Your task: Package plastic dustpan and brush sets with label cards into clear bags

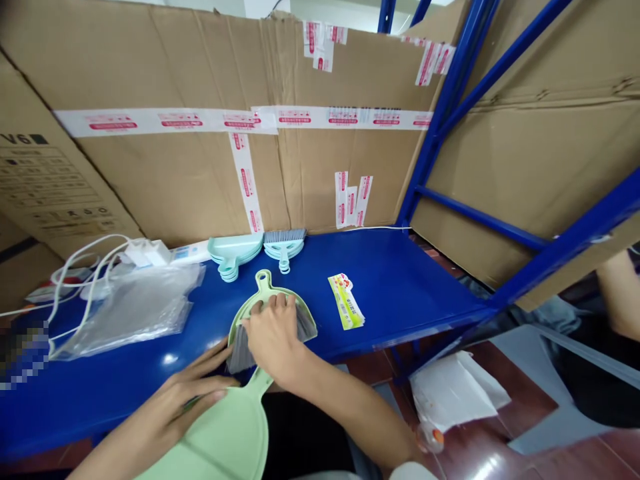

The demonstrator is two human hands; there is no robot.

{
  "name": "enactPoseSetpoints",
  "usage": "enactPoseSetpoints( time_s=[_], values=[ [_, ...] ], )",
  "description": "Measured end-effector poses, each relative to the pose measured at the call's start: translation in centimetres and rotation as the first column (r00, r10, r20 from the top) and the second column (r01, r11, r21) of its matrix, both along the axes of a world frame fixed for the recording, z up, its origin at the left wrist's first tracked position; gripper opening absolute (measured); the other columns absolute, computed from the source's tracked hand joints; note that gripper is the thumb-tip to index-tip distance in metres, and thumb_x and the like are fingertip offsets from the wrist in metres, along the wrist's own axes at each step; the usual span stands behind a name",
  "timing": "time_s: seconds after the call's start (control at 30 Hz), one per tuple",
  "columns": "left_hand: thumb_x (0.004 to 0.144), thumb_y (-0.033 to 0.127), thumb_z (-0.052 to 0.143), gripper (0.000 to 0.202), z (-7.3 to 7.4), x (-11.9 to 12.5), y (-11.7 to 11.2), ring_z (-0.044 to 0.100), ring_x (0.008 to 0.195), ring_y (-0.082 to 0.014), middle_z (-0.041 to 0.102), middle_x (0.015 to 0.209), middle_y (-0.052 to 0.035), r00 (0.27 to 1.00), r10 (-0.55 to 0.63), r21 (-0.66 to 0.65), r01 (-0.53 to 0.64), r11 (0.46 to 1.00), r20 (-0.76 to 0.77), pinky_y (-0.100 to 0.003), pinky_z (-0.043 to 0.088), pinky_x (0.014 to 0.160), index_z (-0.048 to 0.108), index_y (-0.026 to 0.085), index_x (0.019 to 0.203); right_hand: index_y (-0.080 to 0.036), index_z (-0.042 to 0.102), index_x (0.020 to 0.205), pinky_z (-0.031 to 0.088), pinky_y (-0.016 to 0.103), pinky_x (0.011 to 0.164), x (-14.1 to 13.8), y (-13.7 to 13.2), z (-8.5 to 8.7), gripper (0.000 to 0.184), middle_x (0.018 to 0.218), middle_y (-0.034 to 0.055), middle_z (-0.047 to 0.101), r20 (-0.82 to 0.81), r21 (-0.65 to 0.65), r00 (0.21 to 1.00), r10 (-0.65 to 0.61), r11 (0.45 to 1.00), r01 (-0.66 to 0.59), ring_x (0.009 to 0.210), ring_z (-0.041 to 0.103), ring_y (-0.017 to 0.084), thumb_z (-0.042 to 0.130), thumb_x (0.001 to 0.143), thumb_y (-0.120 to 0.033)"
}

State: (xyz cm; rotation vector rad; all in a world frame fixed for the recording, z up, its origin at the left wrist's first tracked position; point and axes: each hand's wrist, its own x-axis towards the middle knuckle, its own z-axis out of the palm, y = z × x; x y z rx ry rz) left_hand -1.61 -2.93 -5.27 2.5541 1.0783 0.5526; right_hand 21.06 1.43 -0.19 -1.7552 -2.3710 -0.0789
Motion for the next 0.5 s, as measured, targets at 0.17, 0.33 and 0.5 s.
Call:
enactPoseSetpoints(
  time_s=[0.17, 0.33, 0.5],
  values=[
    [0.107, 0.037, 0.057, 0.033, 0.8, 0.1, -0.2, 0.049, 0.152, -0.0342, 0.054, 0.163, -0.0036, 0.998, -0.009, -0.016, 0.007, 1.0, -0.063, -0.052, 0.052, 0.118, 0.078, 0.035, 0.132, -0.019, 0.075, 0.122, 0.041, 0.056, 0.104, 0.9, 0.3, -0.9, 0.047, 0.121, 0.0206, 0.072, -0.022, 0.02, 0.998, 0.056, 0.998, -0.056, 0.119, 0.062, 0.037, 0.042, 0.112, -0.049],
    [0.11, 0.036, 0.049, 0.035, 1.7, 0.0, -0.2, 0.05, 0.152, -0.0331, 0.039, 0.172, -0.0038, 0.997, -0.042, -0.09, 0.037, 0.995, -0.057, -0.049, 0.05, 0.12, 0.081, 0.033, 0.124, -0.027, 0.076, 0.122, 0.04, 0.048, 0.103, 2.4, 1.1, -1.9, 0.049, 0.118, 0.0138, 0.07, -0.166, 0.034, 0.986, 0.031, 0.999, -0.026, 0.115, 0.061, 0.029, 0.034, 0.114, -0.051],
    [0.107, 0.031, 0.055, 0.031, 1.1, 0.2, -0.1, 0.05, 0.152, -0.0345, 0.059, 0.159, -0.0058, 0.996, -0.083, -0.074, 0.079, 0.994, -0.043, -0.058, 0.045, 0.123, 0.081, 0.033, 0.125, -0.026, 0.079, 0.109, 0.039, 0.051, 0.106, 2.8, 1.4, -1.0, 0.05, 0.112, 0.0112, 0.073, -0.301, -0.038, 0.954, 0.008, 0.999, -0.02, 0.115, 0.063, 0.028, 0.034, 0.114, -0.048]
  ],
)
